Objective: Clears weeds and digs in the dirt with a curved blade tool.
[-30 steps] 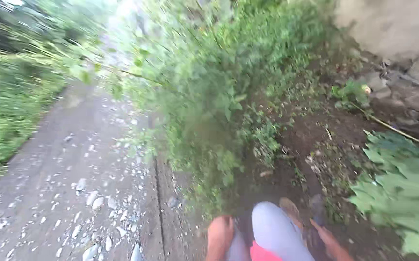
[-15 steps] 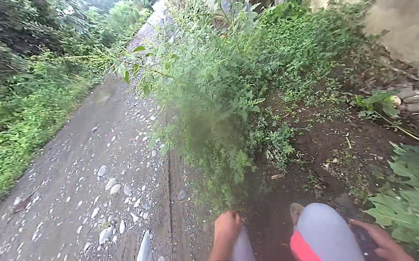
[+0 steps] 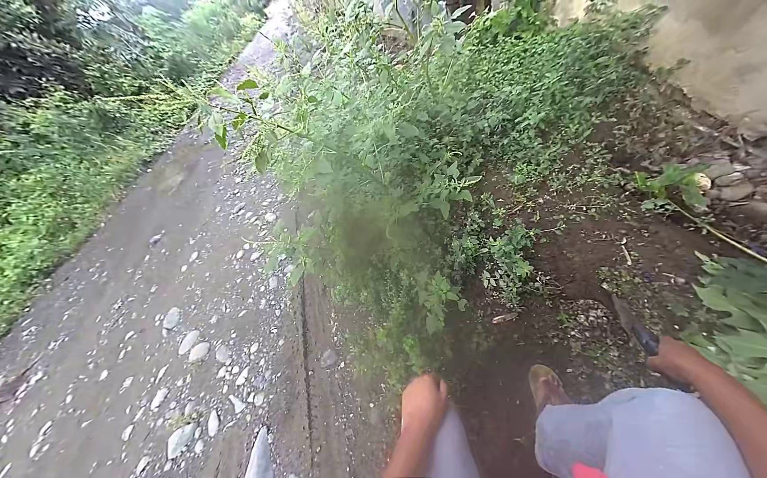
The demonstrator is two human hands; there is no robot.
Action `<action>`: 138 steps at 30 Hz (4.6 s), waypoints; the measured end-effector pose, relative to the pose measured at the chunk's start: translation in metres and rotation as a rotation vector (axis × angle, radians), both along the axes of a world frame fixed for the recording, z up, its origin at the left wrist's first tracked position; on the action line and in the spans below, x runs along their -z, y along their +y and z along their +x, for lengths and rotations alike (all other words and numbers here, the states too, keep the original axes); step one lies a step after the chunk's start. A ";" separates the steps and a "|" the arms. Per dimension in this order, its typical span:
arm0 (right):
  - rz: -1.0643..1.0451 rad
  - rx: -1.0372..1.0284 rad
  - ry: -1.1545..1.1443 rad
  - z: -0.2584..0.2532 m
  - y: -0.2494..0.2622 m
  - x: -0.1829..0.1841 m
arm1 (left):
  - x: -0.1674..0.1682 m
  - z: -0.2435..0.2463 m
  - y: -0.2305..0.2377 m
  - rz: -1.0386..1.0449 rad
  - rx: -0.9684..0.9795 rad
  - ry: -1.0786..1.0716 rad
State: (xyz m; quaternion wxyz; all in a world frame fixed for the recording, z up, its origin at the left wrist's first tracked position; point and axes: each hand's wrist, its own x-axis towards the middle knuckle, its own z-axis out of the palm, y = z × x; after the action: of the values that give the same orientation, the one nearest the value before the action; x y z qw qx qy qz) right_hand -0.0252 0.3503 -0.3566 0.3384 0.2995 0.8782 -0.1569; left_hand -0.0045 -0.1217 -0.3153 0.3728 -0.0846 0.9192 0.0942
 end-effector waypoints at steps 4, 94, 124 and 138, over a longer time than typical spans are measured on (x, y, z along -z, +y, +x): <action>0.084 -0.066 0.007 0.006 -0.034 -0.019 | 0.005 0.000 -0.006 0.012 -0.001 0.014; -0.269 0.559 0.236 0.018 -0.083 0.161 | 0.050 -0.120 0.110 0.291 0.723 -0.541; -0.559 0.882 0.261 -0.139 -0.134 0.187 | 0.051 -0.121 0.115 0.297 0.757 -0.568; -0.637 1.028 0.427 -0.133 -0.164 0.201 | 0.048 -0.122 0.114 0.274 0.766 -0.615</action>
State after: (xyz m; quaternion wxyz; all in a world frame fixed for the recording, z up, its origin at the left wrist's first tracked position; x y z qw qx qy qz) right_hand -0.1582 0.1863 -0.5573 0.1101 0.5292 0.5809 -0.6086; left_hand -0.1263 -0.0082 -0.3634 0.6416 0.2843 0.7111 0.0415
